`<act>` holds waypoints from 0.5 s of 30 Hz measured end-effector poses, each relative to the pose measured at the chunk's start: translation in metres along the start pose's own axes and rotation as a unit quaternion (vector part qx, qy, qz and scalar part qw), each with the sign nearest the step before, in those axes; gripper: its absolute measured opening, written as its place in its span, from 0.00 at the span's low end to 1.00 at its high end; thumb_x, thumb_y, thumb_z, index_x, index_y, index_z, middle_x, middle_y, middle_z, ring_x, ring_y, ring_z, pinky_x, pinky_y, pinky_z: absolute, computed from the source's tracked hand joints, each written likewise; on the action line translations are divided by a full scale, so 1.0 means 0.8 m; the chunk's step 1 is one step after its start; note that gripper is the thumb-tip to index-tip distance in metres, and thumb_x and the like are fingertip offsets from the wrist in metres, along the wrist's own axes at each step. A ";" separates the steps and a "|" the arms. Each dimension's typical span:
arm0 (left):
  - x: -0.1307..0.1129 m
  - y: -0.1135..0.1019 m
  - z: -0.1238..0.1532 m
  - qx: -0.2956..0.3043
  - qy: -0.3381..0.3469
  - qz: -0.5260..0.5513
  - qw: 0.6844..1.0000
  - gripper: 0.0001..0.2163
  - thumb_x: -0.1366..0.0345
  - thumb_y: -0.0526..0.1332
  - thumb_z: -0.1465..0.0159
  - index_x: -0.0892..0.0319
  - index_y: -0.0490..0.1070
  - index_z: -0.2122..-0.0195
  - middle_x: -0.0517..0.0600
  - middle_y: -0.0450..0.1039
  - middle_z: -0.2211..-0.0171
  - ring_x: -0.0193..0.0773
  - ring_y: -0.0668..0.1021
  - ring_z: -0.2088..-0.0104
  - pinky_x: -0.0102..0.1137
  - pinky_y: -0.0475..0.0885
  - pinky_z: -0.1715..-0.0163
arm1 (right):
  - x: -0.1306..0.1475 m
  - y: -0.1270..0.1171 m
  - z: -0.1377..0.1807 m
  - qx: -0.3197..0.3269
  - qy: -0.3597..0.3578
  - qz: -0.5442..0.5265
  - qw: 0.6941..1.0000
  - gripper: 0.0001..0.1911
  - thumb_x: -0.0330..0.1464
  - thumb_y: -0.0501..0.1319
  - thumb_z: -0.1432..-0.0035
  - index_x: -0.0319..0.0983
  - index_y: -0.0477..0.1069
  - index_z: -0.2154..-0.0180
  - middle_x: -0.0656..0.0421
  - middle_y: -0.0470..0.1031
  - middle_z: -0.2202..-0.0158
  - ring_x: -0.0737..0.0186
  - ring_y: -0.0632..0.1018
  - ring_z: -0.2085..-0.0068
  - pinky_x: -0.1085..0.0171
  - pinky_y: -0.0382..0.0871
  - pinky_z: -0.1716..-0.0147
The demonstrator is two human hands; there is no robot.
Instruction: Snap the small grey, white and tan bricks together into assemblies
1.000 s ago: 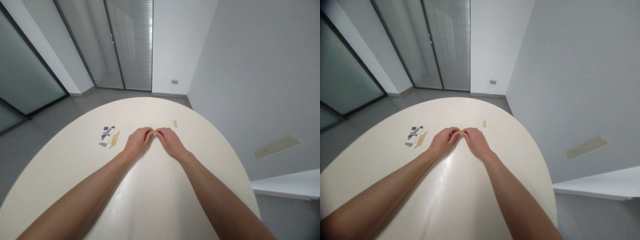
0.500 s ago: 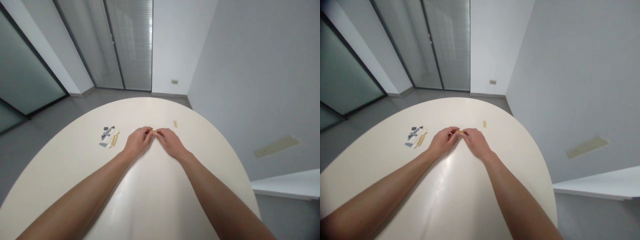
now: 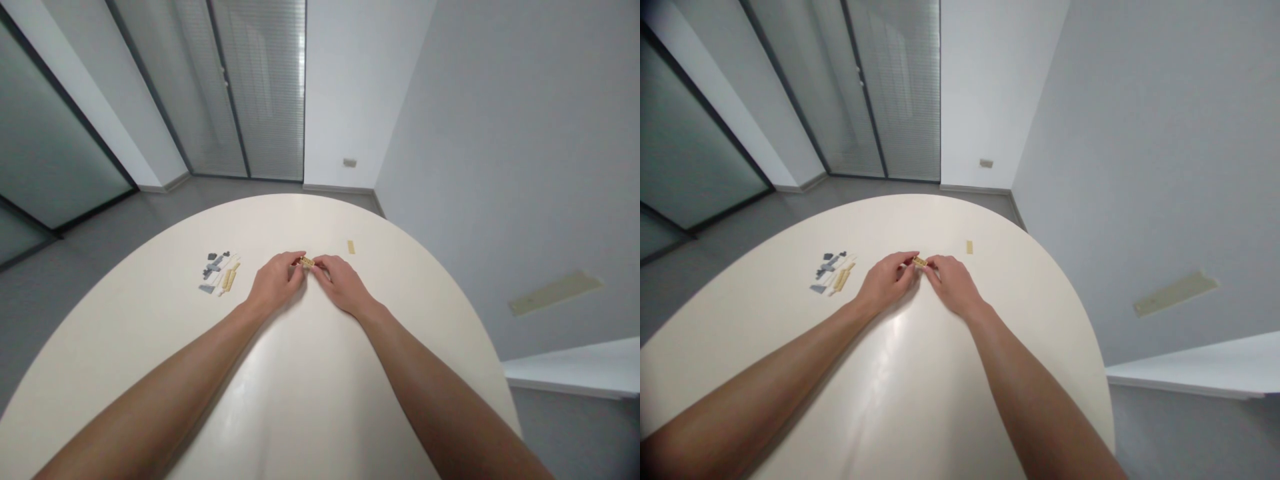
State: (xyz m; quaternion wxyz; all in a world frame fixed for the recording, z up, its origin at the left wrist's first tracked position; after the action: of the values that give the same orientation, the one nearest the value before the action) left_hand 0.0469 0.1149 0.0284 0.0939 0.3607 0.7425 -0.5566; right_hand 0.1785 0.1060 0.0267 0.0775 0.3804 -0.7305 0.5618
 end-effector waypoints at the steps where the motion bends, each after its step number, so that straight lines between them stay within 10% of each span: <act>1: -0.002 0.000 0.001 0.002 0.009 -0.005 1.000 0.18 0.62 0.57 0.32 0.58 0.72 0.43 0.55 0.78 0.47 0.45 0.79 0.51 0.39 0.73 0.49 | 0.000 0.000 0.000 0.001 0.002 -0.001 1.000 0.11 0.37 0.55 0.29 0.41 0.74 0.55 0.55 0.80 0.57 0.58 0.77 0.54 0.60 0.67 0.52; 15: -0.014 0.011 0.003 0.045 0.062 -0.041 0.996 0.14 0.59 0.56 0.29 0.52 0.75 0.46 0.51 0.80 0.52 0.45 0.79 0.52 0.38 0.74 0.53 | 0.002 0.001 0.000 0.017 -0.009 -0.014 1.000 0.11 0.38 0.56 0.29 0.40 0.73 0.59 0.57 0.79 0.60 0.60 0.75 0.57 0.63 0.65 0.56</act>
State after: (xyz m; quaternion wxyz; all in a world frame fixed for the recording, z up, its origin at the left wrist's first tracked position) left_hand 0.0601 0.1089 0.0273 0.0083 0.3679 0.7354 -0.5690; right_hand 0.1769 0.1052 0.0274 0.0727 0.3970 -0.7162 0.5694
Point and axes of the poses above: each hand's wrist, its own z-axis away from the middle knuckle, its own y-axis out of the palm, x = y × z, the point moved 10 cm from there along -z, towards the middle knuckle
